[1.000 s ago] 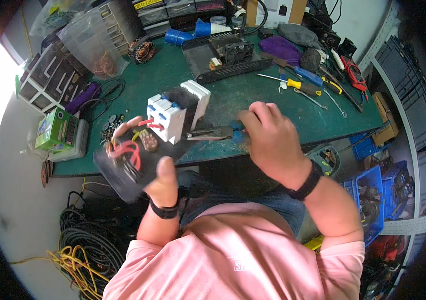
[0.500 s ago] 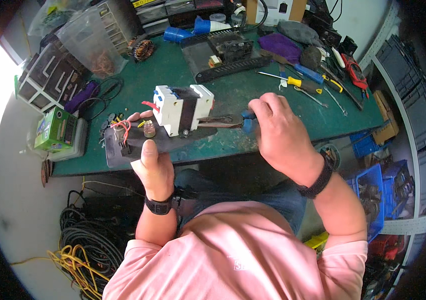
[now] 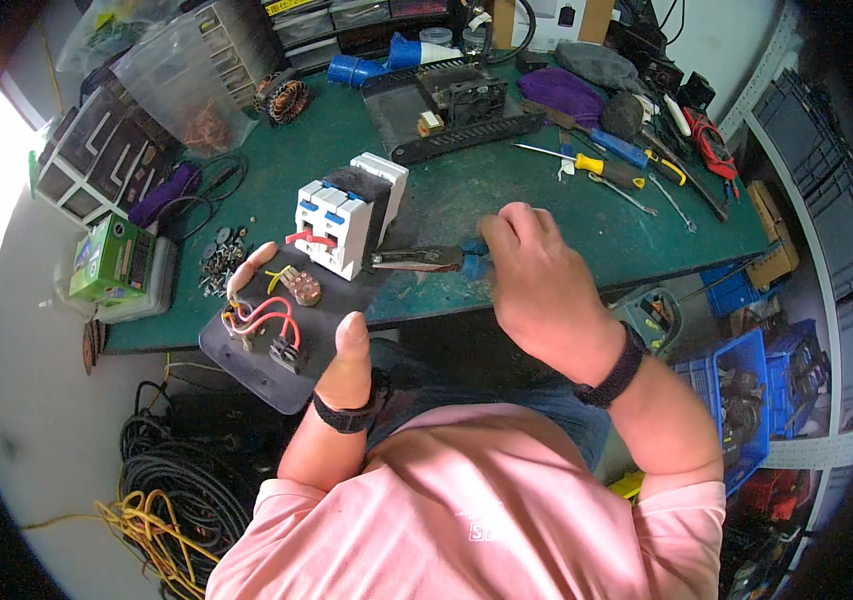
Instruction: The person works on a small electrical component mounted on a black base, using pliers and a screwdriver to adjust wires and tighten screws. The person manipulates the component and tools on a green workbench, occasionally picking up a wrench to assist with the assembly.
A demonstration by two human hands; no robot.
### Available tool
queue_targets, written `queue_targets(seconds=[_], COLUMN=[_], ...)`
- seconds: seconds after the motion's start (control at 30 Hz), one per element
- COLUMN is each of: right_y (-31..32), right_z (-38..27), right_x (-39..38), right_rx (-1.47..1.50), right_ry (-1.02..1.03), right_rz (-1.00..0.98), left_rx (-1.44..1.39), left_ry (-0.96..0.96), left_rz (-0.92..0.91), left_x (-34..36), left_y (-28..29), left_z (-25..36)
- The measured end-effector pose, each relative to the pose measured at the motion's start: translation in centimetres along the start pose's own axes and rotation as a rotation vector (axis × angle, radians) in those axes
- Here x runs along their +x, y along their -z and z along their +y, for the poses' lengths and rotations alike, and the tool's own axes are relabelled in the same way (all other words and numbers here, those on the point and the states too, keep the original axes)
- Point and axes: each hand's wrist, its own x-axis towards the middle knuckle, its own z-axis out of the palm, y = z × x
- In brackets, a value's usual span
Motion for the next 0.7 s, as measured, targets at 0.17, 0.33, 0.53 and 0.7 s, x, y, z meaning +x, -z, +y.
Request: queue_targets(seconds=[0.17, 0.33, 0.53, 0.7], right_y=[-0.1, -0.2, -0.9, -0.9], right_z=[-0.4, -0.7, -1.0, -1.3], right_x=[-0.1, -0.3, -0.8, -0.7], right_rx=[-0.005, 0.022, 0.066, 0.024], right_ry=[-0.014, -0.023, -0.026, -0.04], right_rz=[-0.002, 0.003, 0.033, 0.016], left_rx=[0.102, 0.16, 0.06, 0.187], left_ry=[-0.002, -0.008, -0.001, -0.041], left_rz=[-0.043, -0.064, -0.008, -0.045], left_x=[0.0, 0.0, 0.0, 0.1], left_y=[-0.1, 0.2, 0.0, -0.2], left_z=[1.2, 1.4, 1.3, 1.5])
